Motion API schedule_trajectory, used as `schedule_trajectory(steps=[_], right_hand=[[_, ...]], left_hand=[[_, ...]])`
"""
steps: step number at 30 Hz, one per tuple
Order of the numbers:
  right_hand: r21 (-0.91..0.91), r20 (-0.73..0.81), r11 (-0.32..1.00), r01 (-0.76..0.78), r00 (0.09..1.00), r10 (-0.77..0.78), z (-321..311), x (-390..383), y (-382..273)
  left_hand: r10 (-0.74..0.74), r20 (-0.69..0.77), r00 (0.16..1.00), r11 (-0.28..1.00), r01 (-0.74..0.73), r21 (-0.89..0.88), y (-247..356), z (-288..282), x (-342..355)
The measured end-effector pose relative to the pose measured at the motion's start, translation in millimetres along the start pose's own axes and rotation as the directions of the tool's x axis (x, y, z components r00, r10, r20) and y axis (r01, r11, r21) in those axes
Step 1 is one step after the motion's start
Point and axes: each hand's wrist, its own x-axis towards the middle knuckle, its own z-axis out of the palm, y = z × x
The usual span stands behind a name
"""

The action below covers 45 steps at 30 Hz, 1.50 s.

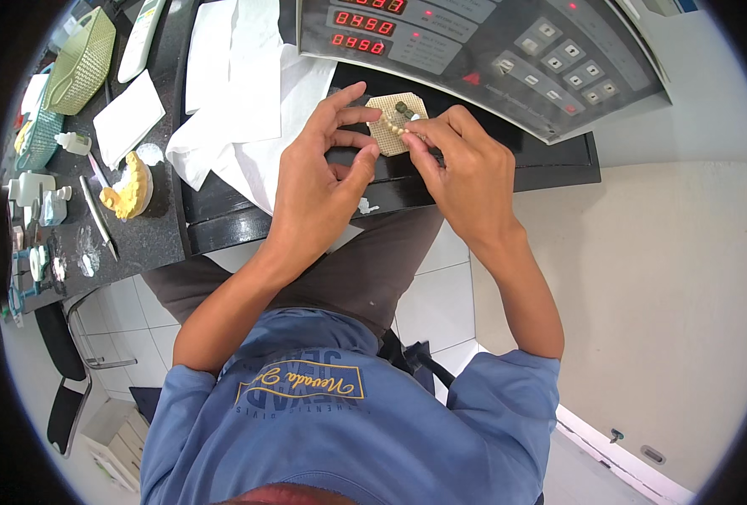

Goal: The person applies white ceramic paste to a green dental bridge framework using a small tool, wipes the piece with a white cloth, and places dental components onto a tray next to a digital furnace.

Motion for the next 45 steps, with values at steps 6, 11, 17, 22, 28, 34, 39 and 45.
schedule_trajectory(steps=[6,11,17,22,28,34,39,45], right_hand=[[-0.012,-0.006,1.0,0.006,1.0,-0.006,1.4,-1.3,0.8],[-0.033,-0.011,0.999,0.023,1.0,-0.023,0.9,-2.9,0.1],[-0.043,-0.016,0.998,0.035,0.999,-0.035,-1.5,-2.7,-1.9],[-0.016,-0.031,0.999,0.033,0.999,-0.033,3.7,-6.9,-2.8],[-0.107,-0.018,0.988,0.115,0.993,-0.118,12.1,-12.4,-1.0],[-0.103,-0.062,0.995,0.006,0.998,-0.013,15.5,-14.0,-4.6],[-0.106,-0.067,0.994,0.0,0.998,-0.008,18.7,-15.1,-4.6],[-0.049,-0.114,0.998,0.034,0.993,-0.04,15.2,-14.7,-6.6]], left_hand=[[0.002,-0.003,1.0,1.0,-0.002,0.001,-0.4,0.1,0.4],[0.001,-0.005,1.0,1.0,-0.001,0.016,-0.2,0.1,0.1],[-0.002,-0.013,1.0,1.0,0.002,0.011,-0.4,0.9,0.7],[-0.013,-0.016,1.0,1.0,0.013,-0.001,-0.3,0.4,-0.3],[-0.011,-0.025,1.0,1.0,0.011,0.006,-1.4,-1.3,-1.1],[-0.021,-0.036,0.999,1.0,0.022,0.005,-2.1,-1.5,-1.6],[-0.019,-0.03,0.999,1.0,0.019,0.009,-0.8,-1.2,-2.7],[-0.039,-0.031,0.999,0.999,0.039,0.008,-3.2,-0.9,-2.7]])
